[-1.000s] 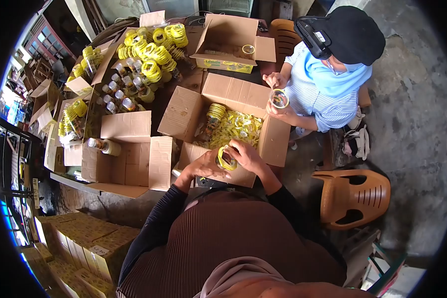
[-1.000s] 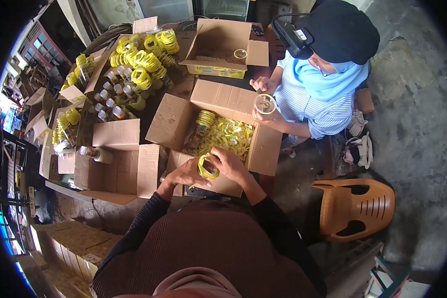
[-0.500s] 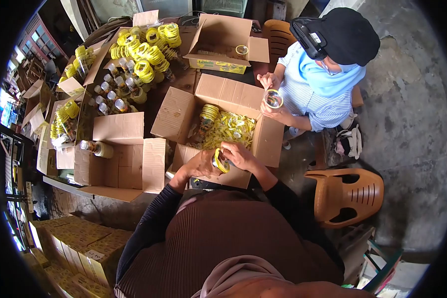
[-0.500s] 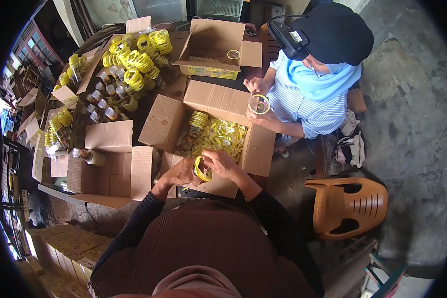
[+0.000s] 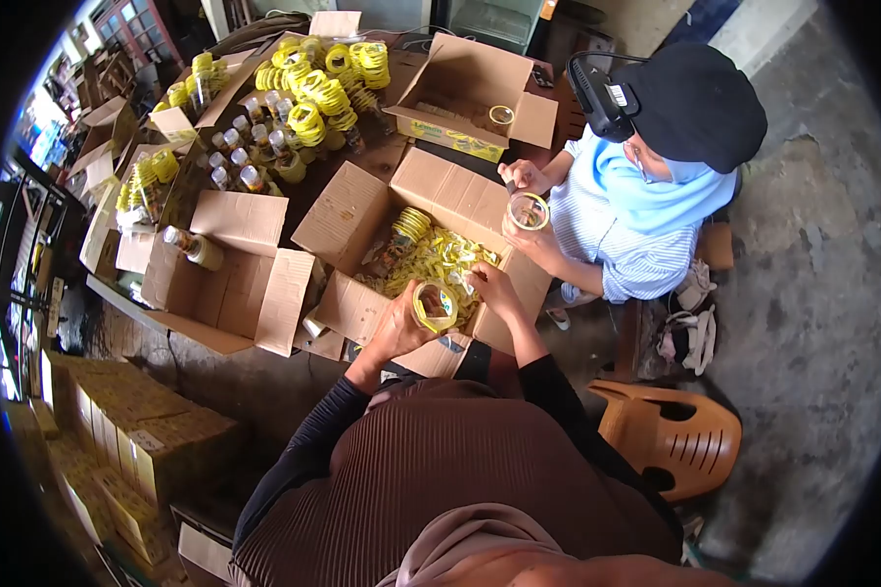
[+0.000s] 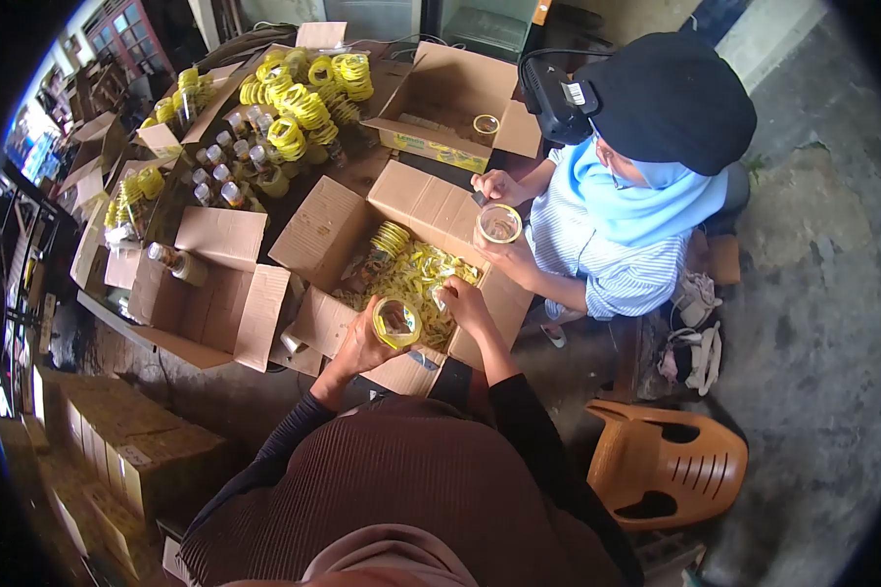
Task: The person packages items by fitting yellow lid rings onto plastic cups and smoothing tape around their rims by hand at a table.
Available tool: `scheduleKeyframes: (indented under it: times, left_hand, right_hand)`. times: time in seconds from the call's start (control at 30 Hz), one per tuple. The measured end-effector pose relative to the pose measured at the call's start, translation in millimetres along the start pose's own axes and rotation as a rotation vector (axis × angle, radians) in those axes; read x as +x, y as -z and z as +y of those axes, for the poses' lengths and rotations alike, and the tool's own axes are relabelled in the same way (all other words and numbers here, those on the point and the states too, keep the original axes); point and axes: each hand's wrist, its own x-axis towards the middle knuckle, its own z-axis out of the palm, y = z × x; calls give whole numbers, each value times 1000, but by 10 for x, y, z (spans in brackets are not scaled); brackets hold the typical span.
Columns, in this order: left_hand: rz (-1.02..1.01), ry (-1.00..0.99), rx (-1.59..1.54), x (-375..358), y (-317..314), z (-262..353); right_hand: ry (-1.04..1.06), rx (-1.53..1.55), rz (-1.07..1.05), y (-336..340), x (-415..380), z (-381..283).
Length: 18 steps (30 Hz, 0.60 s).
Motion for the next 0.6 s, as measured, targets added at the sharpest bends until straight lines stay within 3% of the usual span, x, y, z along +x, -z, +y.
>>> scheduleKeyframes:
  times: [0.03, 0.1, 0.23, 0.3, 0.43, 0.5, 0.57, 0.6]
  left_hand:
    - [18, 26, -33, 23, 0, 101]
    - [95, 55, -12, -40, -129, -5]
    - [171, 115, -58, -63, -197, 59]
    - [228, 138, -46, -78, -238, 110]
    - [306, 191, 14, -108, -159, 197]
    - [290, 244, 28, -224, -153, 162]
    - [266, 208, 92, -216, -102, 13]
    - [258, 189, 94, -179, -33, -24]
  right_hand:
    - [118, -87, 40, 11, -7, -2]
    - [64, -24, 41, -58, 33, 69]
    - [239, -149, 69, -140, 105, 257]
    - [473, -39, 56, -211, 154, 418]
    - [402, 3, -31, -97, 9, -59]
    - [478, 1, 18, -145, -140, -338]
    - [461, -94, -118, -142, -268, -773]
    - [563, -193, -98, -205, -306, -869]
